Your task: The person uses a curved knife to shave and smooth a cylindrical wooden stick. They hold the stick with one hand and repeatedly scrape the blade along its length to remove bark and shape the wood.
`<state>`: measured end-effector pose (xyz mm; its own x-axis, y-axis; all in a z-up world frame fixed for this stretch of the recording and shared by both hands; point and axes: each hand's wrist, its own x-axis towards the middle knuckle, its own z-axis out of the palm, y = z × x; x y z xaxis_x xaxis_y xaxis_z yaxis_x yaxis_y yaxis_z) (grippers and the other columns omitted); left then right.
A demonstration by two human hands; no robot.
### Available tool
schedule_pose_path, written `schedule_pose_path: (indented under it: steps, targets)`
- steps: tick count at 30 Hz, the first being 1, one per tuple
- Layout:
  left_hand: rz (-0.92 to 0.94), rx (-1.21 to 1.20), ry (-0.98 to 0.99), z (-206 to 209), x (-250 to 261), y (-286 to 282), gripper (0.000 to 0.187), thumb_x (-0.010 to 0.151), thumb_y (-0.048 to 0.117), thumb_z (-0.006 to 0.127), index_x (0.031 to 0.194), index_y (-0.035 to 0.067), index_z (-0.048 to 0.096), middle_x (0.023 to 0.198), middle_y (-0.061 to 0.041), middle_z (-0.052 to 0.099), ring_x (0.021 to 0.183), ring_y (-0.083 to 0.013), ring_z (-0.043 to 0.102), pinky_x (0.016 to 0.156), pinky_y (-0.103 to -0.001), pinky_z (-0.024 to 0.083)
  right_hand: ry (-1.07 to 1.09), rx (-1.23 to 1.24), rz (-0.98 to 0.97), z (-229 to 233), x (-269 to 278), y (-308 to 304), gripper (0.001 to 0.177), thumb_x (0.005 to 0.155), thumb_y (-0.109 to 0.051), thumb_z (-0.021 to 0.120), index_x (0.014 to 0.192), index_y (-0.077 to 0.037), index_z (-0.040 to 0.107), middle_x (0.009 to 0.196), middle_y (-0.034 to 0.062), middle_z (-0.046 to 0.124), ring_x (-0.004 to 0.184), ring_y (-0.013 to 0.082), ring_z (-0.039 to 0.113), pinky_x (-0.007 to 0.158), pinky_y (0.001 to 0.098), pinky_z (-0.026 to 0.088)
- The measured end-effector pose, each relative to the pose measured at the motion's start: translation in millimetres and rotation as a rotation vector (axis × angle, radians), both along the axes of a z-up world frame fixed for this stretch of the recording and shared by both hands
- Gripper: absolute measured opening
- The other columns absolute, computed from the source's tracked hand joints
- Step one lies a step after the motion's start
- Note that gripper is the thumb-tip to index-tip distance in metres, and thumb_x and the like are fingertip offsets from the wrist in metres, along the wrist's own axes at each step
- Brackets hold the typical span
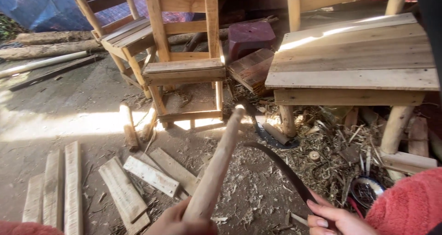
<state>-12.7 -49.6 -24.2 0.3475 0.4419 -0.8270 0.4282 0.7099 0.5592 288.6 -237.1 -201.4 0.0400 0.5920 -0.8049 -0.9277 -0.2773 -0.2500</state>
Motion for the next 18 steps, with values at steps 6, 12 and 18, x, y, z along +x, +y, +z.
schedule_pose_path:
  steps: [6, 12, 18]
  targets:
    - [-0.099, 0.285, -0.059, -81.3, 82.3, 24.4, 0.056, 0.081, -0.003, 0.070, 0.131, 0.006, 0.047, 0.087, -0.021, 0.064, 0.058, -0.0251, 0.058, 0.048, -0.034, 0.055, 0.046, 0.035, 0.000, 0.7, -0.2, -4.5, 0.059, 0.098, -0.017, 0.049, 0.151, -0.042, 0.054, 0.058, -0.0039, 0.031, 0.043, 0.0083, 0.029, 0.040, 0.0260, 0.021]
    - [-0.109, 0.337, 0.050, -161.1, 118.5, 42.0, 0.062, 0.097, 0.014, 0.066, 0.153, 0.020, 0.041, 0.110, -0.014, 0.066, 0.070, -0.0194, 0.060, 0.057, -0.030, 0.059, 0.048, 0.010, -0.036, 18.8, -6.1, -4.4, 0.059, 0.098, -0.015, 0.051, 0.152, -0.041, 0.054, 0.057, -0.0031, 0.030, 0.043, 0.0097, 0.030, 0.041, 0.0252, 0.021]
    - [0.132, 0.053, -0.010, -264.6, 71.3, 67.1, 0.049, 0.090, -0.014, 0.058, 0.139, -0.005, 0.061, 0.122, -0.026, 0.069, 0.099, -0.0353, 0.069, 0.079, -0.039, 0.064, 0.041, -0.011, -0.055, 32.3, -15.4, -2.7, 0.056, 0.097, -0.016, 0.053, 0.145, -0.043, 0.060, 0.059, -0.0028, 0.030, 0.044, 0.0096, 0.030, 0.040, 0.0241, 0.020]
